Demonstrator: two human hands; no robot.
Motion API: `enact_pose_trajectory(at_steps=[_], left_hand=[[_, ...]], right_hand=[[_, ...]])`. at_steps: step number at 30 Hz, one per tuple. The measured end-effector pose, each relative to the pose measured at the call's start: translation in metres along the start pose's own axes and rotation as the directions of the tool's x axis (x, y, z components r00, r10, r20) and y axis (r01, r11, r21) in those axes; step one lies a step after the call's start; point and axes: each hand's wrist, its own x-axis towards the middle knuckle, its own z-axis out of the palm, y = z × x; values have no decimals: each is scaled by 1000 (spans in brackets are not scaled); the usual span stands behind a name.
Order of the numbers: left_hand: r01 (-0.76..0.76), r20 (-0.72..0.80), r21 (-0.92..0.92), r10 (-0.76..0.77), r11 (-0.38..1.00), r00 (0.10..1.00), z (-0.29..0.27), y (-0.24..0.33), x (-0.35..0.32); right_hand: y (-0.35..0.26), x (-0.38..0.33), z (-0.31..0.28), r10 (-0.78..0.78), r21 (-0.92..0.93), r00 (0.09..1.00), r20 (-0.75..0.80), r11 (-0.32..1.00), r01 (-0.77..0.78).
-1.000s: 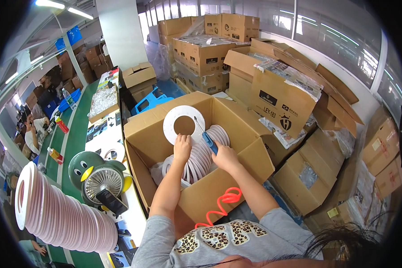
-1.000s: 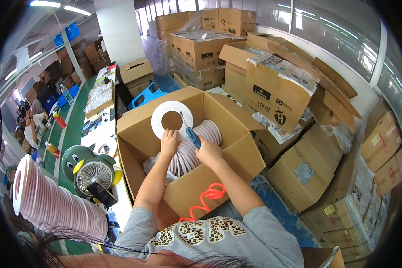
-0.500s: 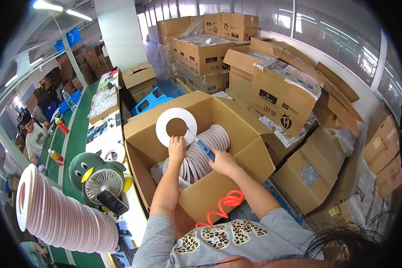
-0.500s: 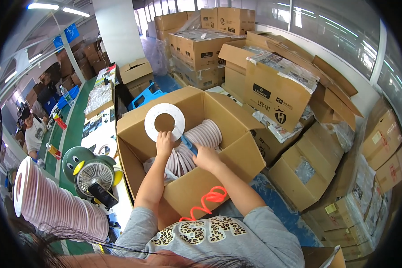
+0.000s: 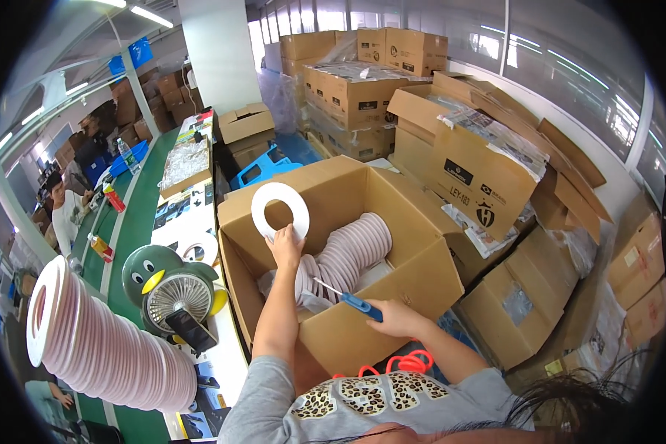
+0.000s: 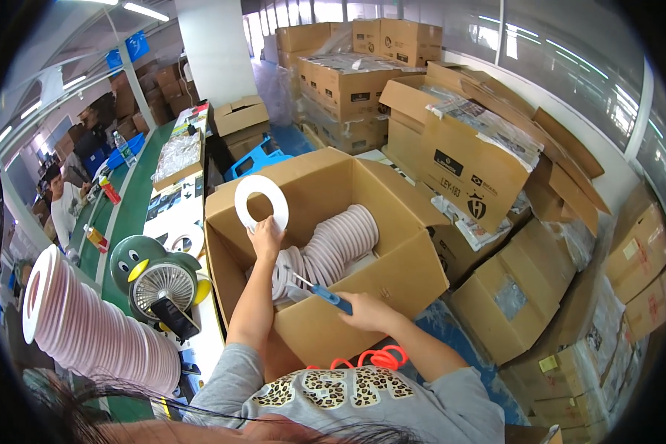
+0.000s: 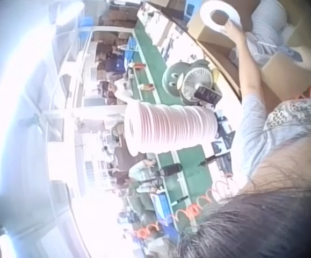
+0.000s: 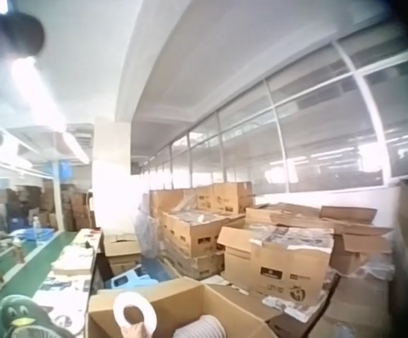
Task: Picking circular white lighting components from a box, cleaning them with an air duster, and stacking them on a table.
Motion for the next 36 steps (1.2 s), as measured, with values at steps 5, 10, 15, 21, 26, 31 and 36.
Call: enact_pose_trajectory(at_steps=[5,10,15,21,26,31,36], left_hand=[[77,53,-28,-76,997,996,4,-7,0],[-32,11,-66,33,997,999,1,-9,0],[-184,-24,-86,182,979,983,0,2,1],[-386,-79,-153,378,910,922,-3,33,6],[-353,-82,117,363,928,928,-18,21,39],[99,-113,428,-55,898,992,-68,-66,109],[452,177,633,-686,629,706,-141,-173,122]], right_hand=[[17,-14,3,-104,121,991,81,988,93],[5,-23,-4,119,-22,993,19,993,-119],[31,-29,-2,-15,174,996,88,985,0],[44,-24,1,105,156,959,-265,986,-65],[63,-16,16,181,286,929,-323,954,-86],[78,-10,17,213,314,914,-346,944,-102],[80,-2,21,181,337,929,-323,939,-66]])
